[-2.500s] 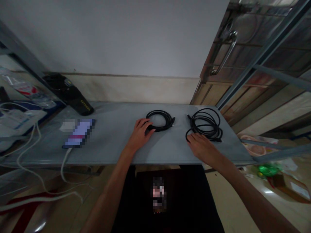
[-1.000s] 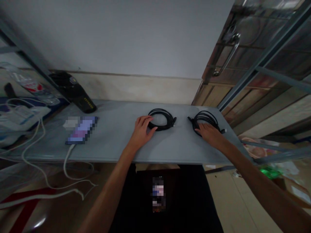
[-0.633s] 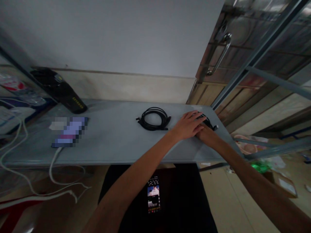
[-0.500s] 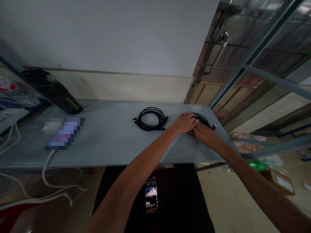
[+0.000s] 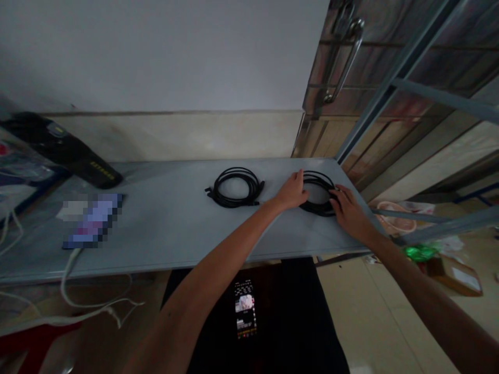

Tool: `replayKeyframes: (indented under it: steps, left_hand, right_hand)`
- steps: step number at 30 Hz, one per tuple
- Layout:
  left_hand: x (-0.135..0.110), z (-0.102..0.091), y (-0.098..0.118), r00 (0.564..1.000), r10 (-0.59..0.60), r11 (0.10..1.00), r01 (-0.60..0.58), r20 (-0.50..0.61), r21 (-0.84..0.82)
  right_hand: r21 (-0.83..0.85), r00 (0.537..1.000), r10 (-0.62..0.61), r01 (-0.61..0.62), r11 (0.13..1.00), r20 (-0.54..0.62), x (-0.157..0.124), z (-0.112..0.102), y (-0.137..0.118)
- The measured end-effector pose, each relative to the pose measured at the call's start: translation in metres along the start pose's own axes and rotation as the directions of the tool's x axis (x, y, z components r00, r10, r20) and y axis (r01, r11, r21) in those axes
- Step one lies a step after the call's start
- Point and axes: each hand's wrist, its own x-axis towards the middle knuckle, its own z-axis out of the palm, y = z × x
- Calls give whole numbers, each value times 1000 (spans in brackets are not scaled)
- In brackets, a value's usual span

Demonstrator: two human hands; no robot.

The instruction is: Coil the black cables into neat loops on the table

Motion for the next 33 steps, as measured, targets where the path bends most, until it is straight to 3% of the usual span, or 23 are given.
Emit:
replayKeyframes:
  steps: [5, 12, 16, 21, 24, 27, 30, 33]
  left_hand:
    - [-6, -1, 8, 999, 16, 995, -13, -29, 94]
    - [-36, -17, 19, 997, 65, 965, -75, 49, 250]
    - [-61, -57, 21, 984, 173, 956, -159, -38, 249]
    - [-120, -133, 4, 952, 233, 943, -171, -197, 287]
    - [-166, -175, -23, 925, 200, 941, -89, -323, 326]
    - [-211, -201, -57, 896, 111, 939, 48, -429, 342]
    - [-243, -208, -85, 864, -5, 930, 190, -504, 315]
    - [-258, -204, -96, 844, -40, 924, 235, -534, 302]
  right_hand:
    - [76, 994, 102, -100, 992, -30, 9, 10, -5]
    - [-47, 998, 41, -42, 998, -38, 20, 6, -15]
    - [-43, 992, -12, 7, 999, -126, 18, 6, -22]
    - [72, 954, -13, 36, 997, -300, 19, 5, -40]
    - [78, 917, -57, 95, 992, -394, 25, -1, -68]
    - [101, 893, -176, 237, 966, -414, 36, 2, -116]
    - [143, 903, -309, 362, 921, -298, 55, 25, -179]
    - [154, 926, -355, 372, 915, -130, 76, 64, -238]
